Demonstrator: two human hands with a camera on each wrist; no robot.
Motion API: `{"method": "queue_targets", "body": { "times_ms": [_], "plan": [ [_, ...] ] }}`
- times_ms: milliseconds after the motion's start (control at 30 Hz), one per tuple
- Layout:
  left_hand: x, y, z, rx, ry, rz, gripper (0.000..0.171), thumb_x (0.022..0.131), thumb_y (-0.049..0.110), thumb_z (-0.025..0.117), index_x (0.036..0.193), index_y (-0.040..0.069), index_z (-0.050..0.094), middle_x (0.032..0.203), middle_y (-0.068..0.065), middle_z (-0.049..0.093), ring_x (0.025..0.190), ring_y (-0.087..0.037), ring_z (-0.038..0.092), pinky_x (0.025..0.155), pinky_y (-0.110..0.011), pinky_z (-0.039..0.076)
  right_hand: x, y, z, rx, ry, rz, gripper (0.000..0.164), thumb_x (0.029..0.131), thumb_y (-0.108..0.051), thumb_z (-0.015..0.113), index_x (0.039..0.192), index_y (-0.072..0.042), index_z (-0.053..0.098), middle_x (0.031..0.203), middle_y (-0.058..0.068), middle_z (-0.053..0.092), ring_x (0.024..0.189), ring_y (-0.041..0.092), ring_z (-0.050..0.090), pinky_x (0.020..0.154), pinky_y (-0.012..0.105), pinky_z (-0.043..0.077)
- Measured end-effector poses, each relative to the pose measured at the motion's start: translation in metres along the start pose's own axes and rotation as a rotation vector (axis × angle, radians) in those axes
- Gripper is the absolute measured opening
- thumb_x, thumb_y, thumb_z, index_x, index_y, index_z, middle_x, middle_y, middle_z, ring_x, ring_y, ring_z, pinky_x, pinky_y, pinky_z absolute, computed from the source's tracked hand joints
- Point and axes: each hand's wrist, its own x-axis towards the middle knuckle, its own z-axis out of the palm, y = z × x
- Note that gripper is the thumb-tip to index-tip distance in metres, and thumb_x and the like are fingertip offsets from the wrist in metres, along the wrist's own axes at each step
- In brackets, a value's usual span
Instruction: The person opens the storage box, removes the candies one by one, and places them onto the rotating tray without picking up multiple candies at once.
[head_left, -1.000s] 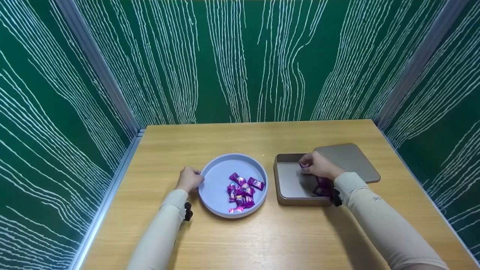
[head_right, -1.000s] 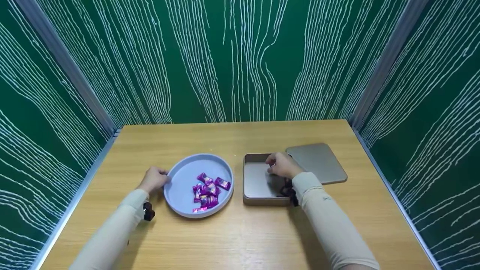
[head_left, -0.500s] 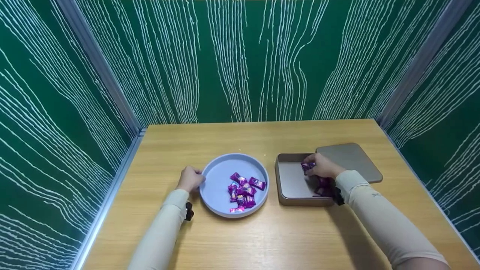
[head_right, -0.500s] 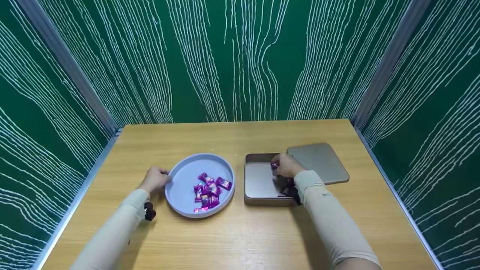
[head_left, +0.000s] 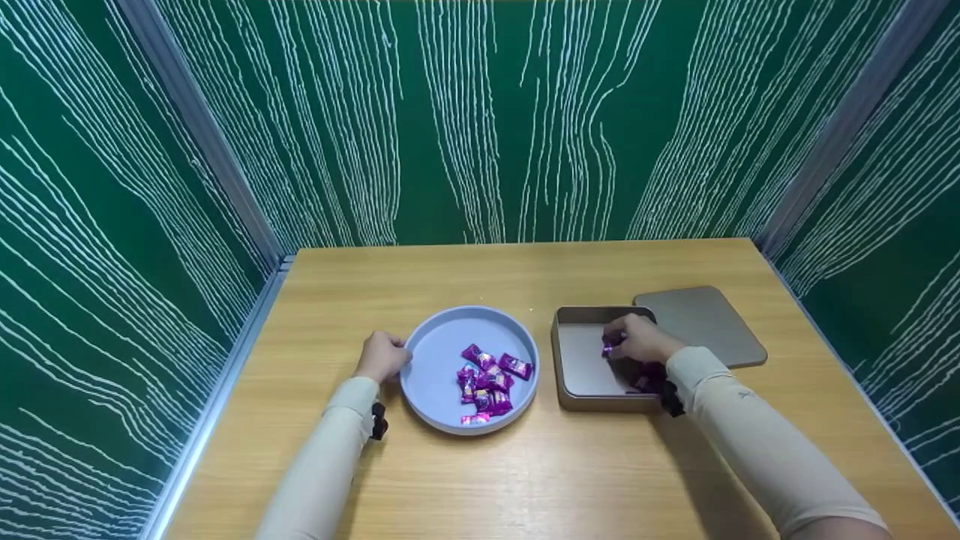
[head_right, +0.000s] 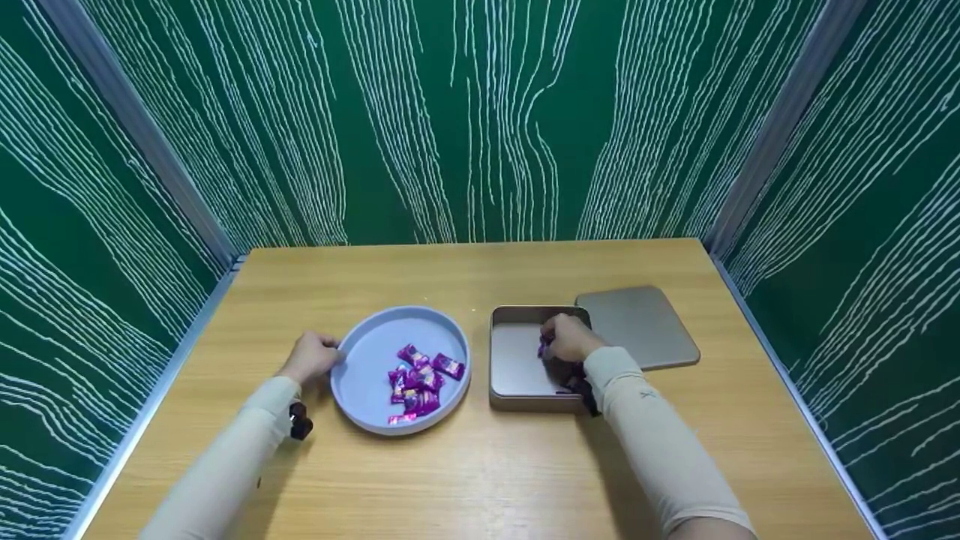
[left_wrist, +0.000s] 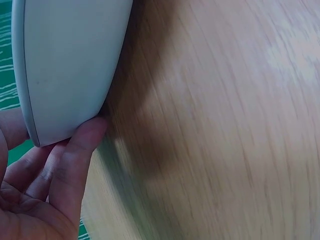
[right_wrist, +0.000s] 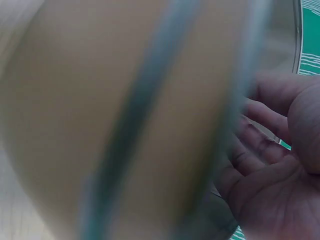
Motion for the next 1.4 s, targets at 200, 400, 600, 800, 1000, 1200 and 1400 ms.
{"method": "queue_targets", "body": {
  "times_ms": [200,400,600,800,1000,1200,1400],
  "plan": [
    [-0.001,0.001,-0.001,0.005,0.0,0.004,0.038,0.093,0.001,0.066,0.129,-0.01,0.073,0.125,-0.029,0.074,0.095,-0.029,0.077,0.066,-0.031,0.066,0.001,0.0,0.006,-0.01,-0.006,-0.004,0.039,0.083,-0.002,0.087,0.118,0.012,0.074,0.114,0.029,0.077,0.113,0.047,0.07,0.105,0.062,0.055],
    [0.0,0.0,0.0,-0.005,0.0,0.004,0.039,0.093,0.001,0.067,0.13,-0.009,0.073,0.125,-0.028,0.074,0.094,-0.028,0.076,0.067,-0.032,0.066,0.001,0.001,0.011,-0.004,-0.005,-0.021,0.033,0.077,0.001,0.091,0.107,0.007,0.077,0.1,0.019,0.079,0.096,0.032,0.072,0.093,0.05,0.06],
    [0.001,0.001,0.001,-0.006,-0.003,-0.001,0.036,0.094,0.001,0.067,0.128,-0.009,0.073,0.122,-0.028,0.075,0.094,-0.028,0.077,0.068,-0.031,0.066,0.0,0.002,0.015,0.034,-0.017,-0.027,0.029,0.075,0.002,0.091,0.101,0.003,0.078,0.093,0.014,0.079,0.088,0.022,0.07,0.086,0.039,0.059],
    [0.0,0.0,0.001,-0.005,0.009,0.013,0.035,0.093,0.001,0.068,0.126,-0.008,0.075,0.12,-0.027,0.075,0.091,-0.027,0.075,0.067,-0.031,0.066,0.0,0.002,0.018,0.051,-0.034,-0.07,0.022,0.075,0.006,0.086,0.096,0.003,0.08,0.089,0.012,0.079,0.082,0.015,0.066,0.079,0.031,0.056],
    [0.0,-0.002,0.003,0.005,0.039,0.044,0.034,0.088,-0.001,0.065,0.118,-0.008,0.079,0.115,-0.027,0.077,0.079,-0.022,0.073,0.058,-0.028,0.063,-0.001,0.002,0.019,0.029,-0.026,-0.102,0.021,0.077,0.006,0.081,0.097,0.002,0.081,0.088,0.011,0.08,0.078,0.012,0.062,0.072,0.028,0.053],
    [0.001,-0.003,0.003,-0.004,0.044,0.044,0.037,0.086,-0.001,0.066,0.121,-0.008,0.078,0.12,-0.028,0.077,0.078,-0.022,0.074,0.057,-0.028,0.063,-0.002,0.001,0.02,0.037,-0.018,-0.09,0.018,0.079,0.002,0.08,0.097,-0.002,0.083,0.086,0.006,0.079,0.077,0.012,0.064,0.07,0.026,0.053],
    [-0.001,-0.002,0.002,-0.002,0.037,0.041,0.039,0.088,-0.001,0.066,0.125,-0.008,0.076,0.125,-0.029,0.075,0.089,-0.027,0.077,0.063,-0.031,0.066,-0.001,-0.012,0.016,0.088,-0.007,-0.085,0.023,0.081,0.004,0.078,0.103,0.0,0.082,0.094,0.012,0.08,0.085,0.018,0.068,0.074,0.028,0.056]
  ]
}}
